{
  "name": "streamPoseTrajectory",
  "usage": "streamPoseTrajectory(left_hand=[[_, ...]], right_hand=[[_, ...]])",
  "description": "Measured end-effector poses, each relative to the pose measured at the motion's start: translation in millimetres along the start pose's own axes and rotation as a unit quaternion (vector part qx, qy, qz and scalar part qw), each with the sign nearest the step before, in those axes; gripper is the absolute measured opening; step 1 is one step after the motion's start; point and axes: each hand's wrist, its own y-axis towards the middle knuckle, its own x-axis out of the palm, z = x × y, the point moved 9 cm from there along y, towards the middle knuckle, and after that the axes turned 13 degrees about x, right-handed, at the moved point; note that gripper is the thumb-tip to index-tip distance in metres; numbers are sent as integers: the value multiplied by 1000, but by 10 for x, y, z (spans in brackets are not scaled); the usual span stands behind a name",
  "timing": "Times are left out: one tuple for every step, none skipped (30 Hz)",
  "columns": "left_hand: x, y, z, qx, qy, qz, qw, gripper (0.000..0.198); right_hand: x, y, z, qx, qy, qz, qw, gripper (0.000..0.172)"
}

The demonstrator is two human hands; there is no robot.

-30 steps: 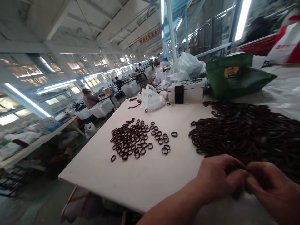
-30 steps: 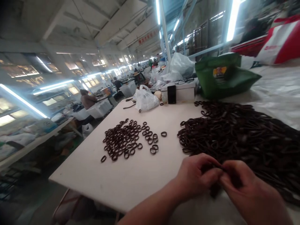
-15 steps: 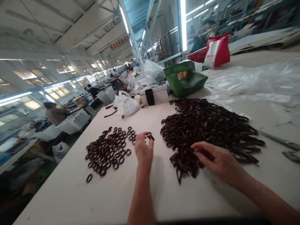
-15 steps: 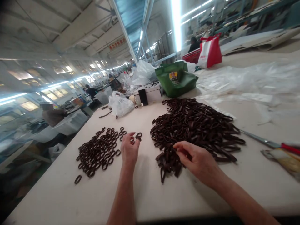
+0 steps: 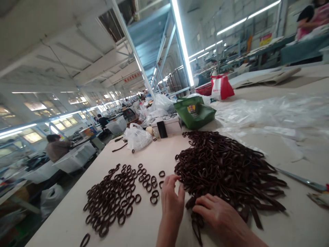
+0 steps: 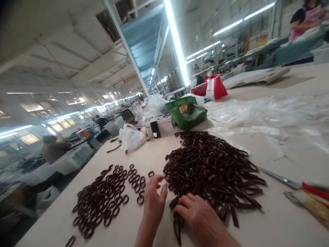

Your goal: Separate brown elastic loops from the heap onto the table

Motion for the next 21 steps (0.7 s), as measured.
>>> streamPoseTrajectory(left_hand=[[45, -7, 31, -2, -20, -8, 1000, 20], [90, -14, 63, -3, -39, -16, 999, 20], [130, -21, 95, -5, -57, -23, 998, 19], [169, -28, 127, -6, -75, -29, 997, 18], [208, -35, 160, -5, -94, -34, 995, 17], [248, -41, 193, -3, -115, -38, 993, 17], [290, -48, 222, 0, -136, -42, 990, 16], [334, -56, 243, 0, -158, -44, 986, 16], [386, -67, 256, 0, -178, -49, 983, 16], [441, -79, 259, -3, -193, -55, 980, 16], [489, -91, 251, -8, -200, -58, 978, 16], [531, -103, 235, -12, -201, -61, 978, 16], [565, -112, 215, -16, -195, -63, 979, 15], [587, -118, 193, -17, -185, -64, 980, 13], [598, -119, 175, -15, -175, -62, 982, 12], [601, -116, 162, -11, -167, -62, 984, 11], [599, -110, 156, -6, -163, -65, 984, 11], [589, -102, 154, 1, -161, -67, 985, 11], [567, -91, 149, 4, -160, -68, 985, 12], [538, -78, 143, 6, -156, -69, 985, 13], [494, -63, 132, 5, -147, -65, 987, 14]], right_hand=[[-14, 11, 55, 9, 10, 10, 1000, 22], [-42, 22, 116, 23, 27, 21, 999, 21], [-82, 31, 187, 44, 49, 35, 997, 21], [-123, 37, 267, 71, 73, 48, 994, 22], [-161, 37, 353, 103, 96, 61, 988, 23], [-193, 33, 432, 133, 117, 72, 982, 23], [-224, 25, 499, 158, 133, 85, 975, 24], [-245, 17, 551, 177, 146, 93, 969, 24], [-258, 13, 587, 188, 157, 98, 965, 24], [-268, 13, 600, 189, 164, 101, 963, 24], [-275, 18, 593, 181, 168, 103, 963, 24], [-283, 25, 577, 169, 169, 104, 965, 25], [-295, 32, 557, 155, 169, 107, 968, 26], [-308, 39, 537, 141, 168, 109, 969, 27], [-327, 45, 525, 133, 168, 115, 970, 28], [-348, 53, 521, 129, 170, 119, 970, 27], [-372, 61, 523, 130, 175, 123, 968, 27], [-407, 68, 529, 132, 182, 132, 965, 25], [-443, 74, 539, 136, 190, 141, 962, 23], [-477, 80, 551, 142, 197, 150, 958, 22], [-502, 85, 565, 148, 202, 156, 955, 21]])
